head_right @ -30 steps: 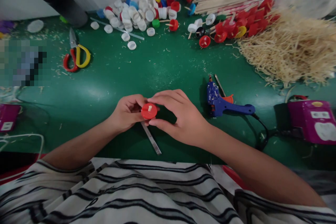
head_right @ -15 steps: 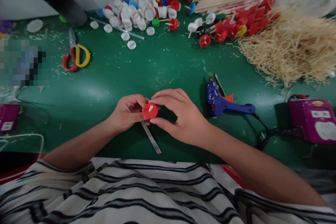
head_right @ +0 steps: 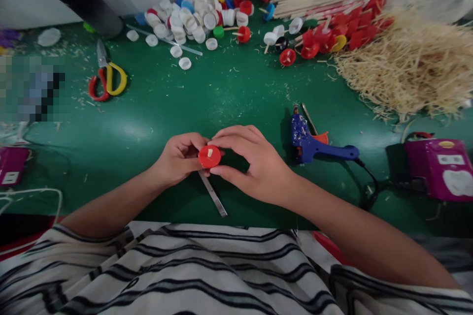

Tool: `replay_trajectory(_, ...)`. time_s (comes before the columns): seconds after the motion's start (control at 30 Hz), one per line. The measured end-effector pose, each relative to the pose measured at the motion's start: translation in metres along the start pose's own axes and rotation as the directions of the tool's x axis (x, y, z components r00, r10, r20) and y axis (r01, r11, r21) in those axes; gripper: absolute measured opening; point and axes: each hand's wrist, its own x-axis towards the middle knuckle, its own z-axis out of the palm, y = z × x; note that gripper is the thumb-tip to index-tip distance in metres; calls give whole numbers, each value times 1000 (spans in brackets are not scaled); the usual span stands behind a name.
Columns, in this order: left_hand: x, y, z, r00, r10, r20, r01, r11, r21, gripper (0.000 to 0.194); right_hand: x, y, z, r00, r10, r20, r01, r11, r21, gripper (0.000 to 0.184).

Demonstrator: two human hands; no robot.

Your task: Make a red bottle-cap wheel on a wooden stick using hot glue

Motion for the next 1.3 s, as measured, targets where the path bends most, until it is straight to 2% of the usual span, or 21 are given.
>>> replay_trajectory(0.37,-2,-1,-2,1000,-14,0,14,1000,5,25,-2,1,0,1000,-8,15,8,999,-36,32)
replay_trajectory(0.7,-1,0,-2,999,-36,-21,37,998,41,36,-2,1,0,999,22,31,-21,999,-47,33)
replay_trajectory(0.87,-2,-1,-1,1000,-20,-18,20,1000,4,32,-1,0,-3,999,6,34,-4,998,-56,36)
replay_trajectory(1.0,-1,3,1,1000,3,-13,-3,1000,-3,27,6,-1,-25,999,47,3,-47,992,-115,41)
replay_trajectory(1.1,-1,6,1,999,39,12,-39,999,-14,22,12,-7,-51,989,56,-137,-71,991,-112,44)
replay_trajectory(1.2,0,6,0,999,51,16,-51,999,-15,23,14,-17,-79,955,19,-295,-52,993,-104,48)
replay_trajectory(1.3,-1,6,-1,999,33,-6,-33,999,14,28,6,-26,-107,953,16,-301,-96,963,-252,46)
